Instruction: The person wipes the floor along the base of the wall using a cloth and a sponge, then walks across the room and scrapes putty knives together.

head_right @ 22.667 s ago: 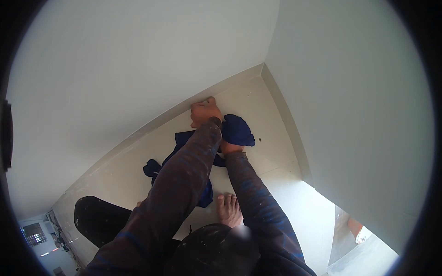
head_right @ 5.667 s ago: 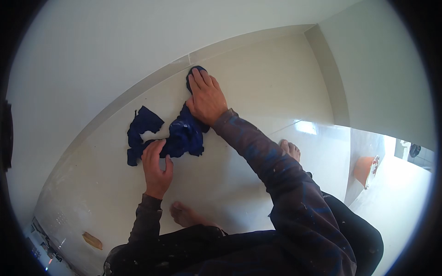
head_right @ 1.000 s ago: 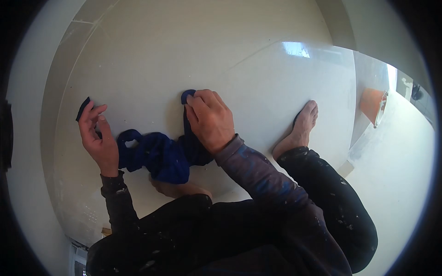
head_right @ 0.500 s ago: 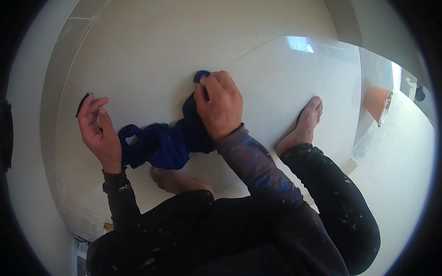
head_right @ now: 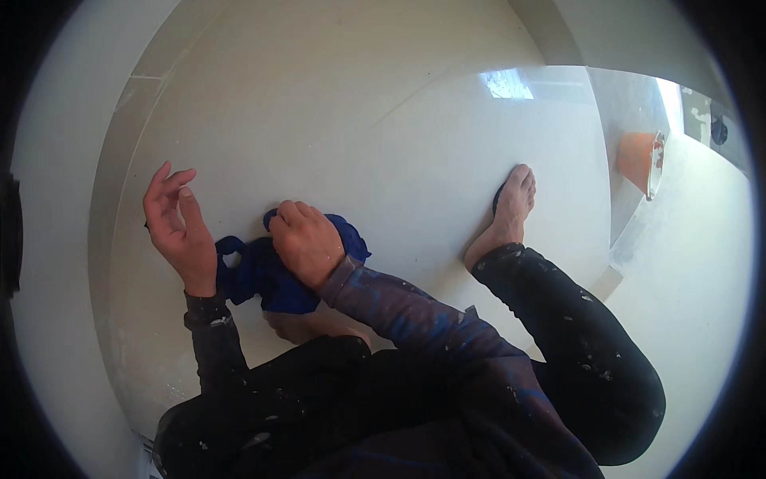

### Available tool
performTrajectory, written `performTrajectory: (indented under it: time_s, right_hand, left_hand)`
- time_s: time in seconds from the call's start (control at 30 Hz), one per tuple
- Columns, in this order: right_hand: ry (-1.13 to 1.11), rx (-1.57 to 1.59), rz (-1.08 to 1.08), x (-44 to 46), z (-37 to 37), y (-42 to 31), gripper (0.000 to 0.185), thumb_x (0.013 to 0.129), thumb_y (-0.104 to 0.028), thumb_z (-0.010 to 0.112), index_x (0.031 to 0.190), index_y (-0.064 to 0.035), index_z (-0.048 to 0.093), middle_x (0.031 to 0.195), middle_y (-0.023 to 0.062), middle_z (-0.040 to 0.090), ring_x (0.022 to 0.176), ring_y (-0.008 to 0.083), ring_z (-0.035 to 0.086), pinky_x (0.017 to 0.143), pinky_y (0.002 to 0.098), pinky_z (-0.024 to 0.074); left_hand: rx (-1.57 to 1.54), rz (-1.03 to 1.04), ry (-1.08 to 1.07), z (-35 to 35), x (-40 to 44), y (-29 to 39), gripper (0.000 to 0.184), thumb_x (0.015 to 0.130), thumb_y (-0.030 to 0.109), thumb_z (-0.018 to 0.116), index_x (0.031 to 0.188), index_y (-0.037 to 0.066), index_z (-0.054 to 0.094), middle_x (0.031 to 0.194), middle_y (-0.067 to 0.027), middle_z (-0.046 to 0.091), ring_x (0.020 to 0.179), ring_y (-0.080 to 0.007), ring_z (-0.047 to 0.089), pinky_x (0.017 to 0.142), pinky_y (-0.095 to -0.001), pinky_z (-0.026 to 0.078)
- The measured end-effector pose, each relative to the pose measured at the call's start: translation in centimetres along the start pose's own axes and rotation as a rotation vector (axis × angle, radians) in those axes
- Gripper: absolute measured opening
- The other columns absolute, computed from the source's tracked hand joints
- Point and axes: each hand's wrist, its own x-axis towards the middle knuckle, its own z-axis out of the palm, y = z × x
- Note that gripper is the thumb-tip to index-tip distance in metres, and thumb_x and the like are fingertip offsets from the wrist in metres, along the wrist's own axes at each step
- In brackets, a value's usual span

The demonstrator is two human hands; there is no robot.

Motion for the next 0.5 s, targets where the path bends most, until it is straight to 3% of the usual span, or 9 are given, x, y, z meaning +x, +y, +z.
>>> performTrajectory:
  time_s: [0.07,0.17,0.23,0.37,0.47,0.5]
  right_hand:
    - [-0.158,0.175,-0.115,-0.2,-1.2,1.0,0.015,0.082,-0.007,0.074,0.092,-0.0045,0.064,0.097,0.0132,0.059,0.091,0.0317,0.063,0.077,0.0433,0.0549]
    - [-0.156,0.239,-0.124,-0.5,-4.7,1.4,0.021,0.081,-0.005,0.076,0.099,-0.0046,0.065,0.101,0.0128,0.061,0.092,0.0316,0.066,0.078,0.0428,0.0563]
    - [-0.111,0.202,0.073,-0.6,-6.9,2.0,0.027,0.083,-0.003,0.077,0.107,-0.0041,0.065,0.102,0.013,0.062,0.089,0.0323,0.068,0.075,0.0412,0.0572]
    - [0.2,0.047,0.434,1.2,-9.4,5.0,0.033,0.085,-0.003,0.076,0.115,-0.0024,0.063,0.095,0.011,0.06,0.076,0.0281,0.063,0.067,0.0373,0.0531]
    - [0.13,0.04,0.475,1.8,-10.0,6.6,0.036,0.083,-0.002,0.076,0.117,-0.0027,0.063,0.095,0.0108,0.059,0.078,0.0273,0.061,0.069,0.038,0.0522]
    - [0.127,0.043,0.482,1.4,-9.4,7.0,0.036,0.083,-0.002,0.076,0.117,-0.0027,0.063,0.095,0.0108,0.059,0.078,0.0273,0.061,0.069,0.038,0.0522]
  left_hand:
    - [0.017,0.06,-0.022,-0.1,0.1,0.0,0.036,0.105,0.003,0.054,0.141,0.001,0.054,0.119,-0.0103,0.071,0.111,-0.0187,0.063,0.103,-0.0365,0.047]
    - [0.051,0.02,-0.022,-0.9,-1.0,-0.8,0.036,0.105,0.004,0.055,0.141,0.0,0.054,0.119,-0.0097,0.071,0.111,-0.0191,0.063,0.103,-0.0367,0.047]
    - [0.037,-0.019,0.03,-1.0,-1.6,-1.3,0.035,0.102,0.003,0.056,0.137,0.0,0.057,0.114,-0.0091,0.072,0.105,-0.0194,0.064,0.096,-0.037,0.049]
    - [0.048,-0.048,0.021,-1.2,-2.5,-1.4,0.031,0.102,0.003,0.057,0.132,0.001,0.061,0.115,-0.0087,0.072,0.104,-0.0195,0.064,0.096,-0.0367,0.049]
    - [0.072,-0.082,-0.105,-0.6,-2.8,-0.9,0.026,0.103,0.005,0.058,0.128,0.002,0.064,0.115,-0.009,0.071,0.108,-0.021,0.064,0.101,-0.0374,0.048]
    - [0.113,0.045,-0.25,0.3,-2.4,-0.3,0.026,0.099,0.003,0.061,0.123,0.005,0.067,0.111,-0.0075,0.069,0.103,-0.0234,0.062,0.094,-0.0382,0.048]
